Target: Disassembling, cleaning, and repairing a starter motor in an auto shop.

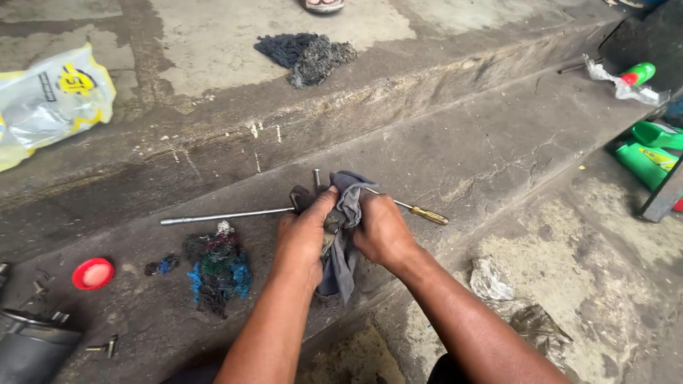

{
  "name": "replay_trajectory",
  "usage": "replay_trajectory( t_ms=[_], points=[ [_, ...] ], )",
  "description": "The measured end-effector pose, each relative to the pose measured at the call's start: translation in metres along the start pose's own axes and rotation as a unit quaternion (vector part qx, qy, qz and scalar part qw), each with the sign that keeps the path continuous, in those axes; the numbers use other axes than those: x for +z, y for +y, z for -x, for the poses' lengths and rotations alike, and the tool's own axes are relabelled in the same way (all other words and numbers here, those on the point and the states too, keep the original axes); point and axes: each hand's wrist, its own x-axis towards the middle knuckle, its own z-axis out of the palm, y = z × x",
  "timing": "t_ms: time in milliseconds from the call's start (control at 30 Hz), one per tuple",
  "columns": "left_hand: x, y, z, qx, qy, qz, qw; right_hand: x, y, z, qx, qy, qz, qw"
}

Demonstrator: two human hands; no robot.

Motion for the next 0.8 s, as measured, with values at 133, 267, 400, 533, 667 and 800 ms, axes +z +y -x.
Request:
replay_trajectory(
  t_ms=[133, 267, 400, 533, 667, 800],
  points=[
    [0.011, 0.002, 0.009, -0.072, -0.011, -0.014, 0.997, -0.002, 0.002, 0.002, 0.083, 0.048, 0.046, 0.994],
    [0.013, 0.005, 0.01, -0.125, -0.002, -0.031, 0.992, -0.002, -0.002, -0.003, 0.173, -0.02, 0.133, 0.976],
    [-0.012, -0.023, -0.027, -0.096, -0.02, 0.037, 0.995, -0.003, 0.002, 0.001, 0.059, -0.067, 0.117, 0.989],
    [-0.002, -0.005, -0.003, -0.118, -0.006, -0.017, 0.993, -0.02, -0.018, 0.008, -0.043, 0.055, 0.098, 0.993],
    [0.005, -0.015, -0.003, -0.041, 0.014, -0.05, 0.998, -0.015, -0.01, 0.007, -0.016, 0.11, 0.078, 0.991],
    [0.01, -0.011, 0.012, 0.128, 0.03, -0.097, 0.987, 0.01, 0.017, 0.01, 0.065, 0.139, -0.031, 0.988]
  ],
)
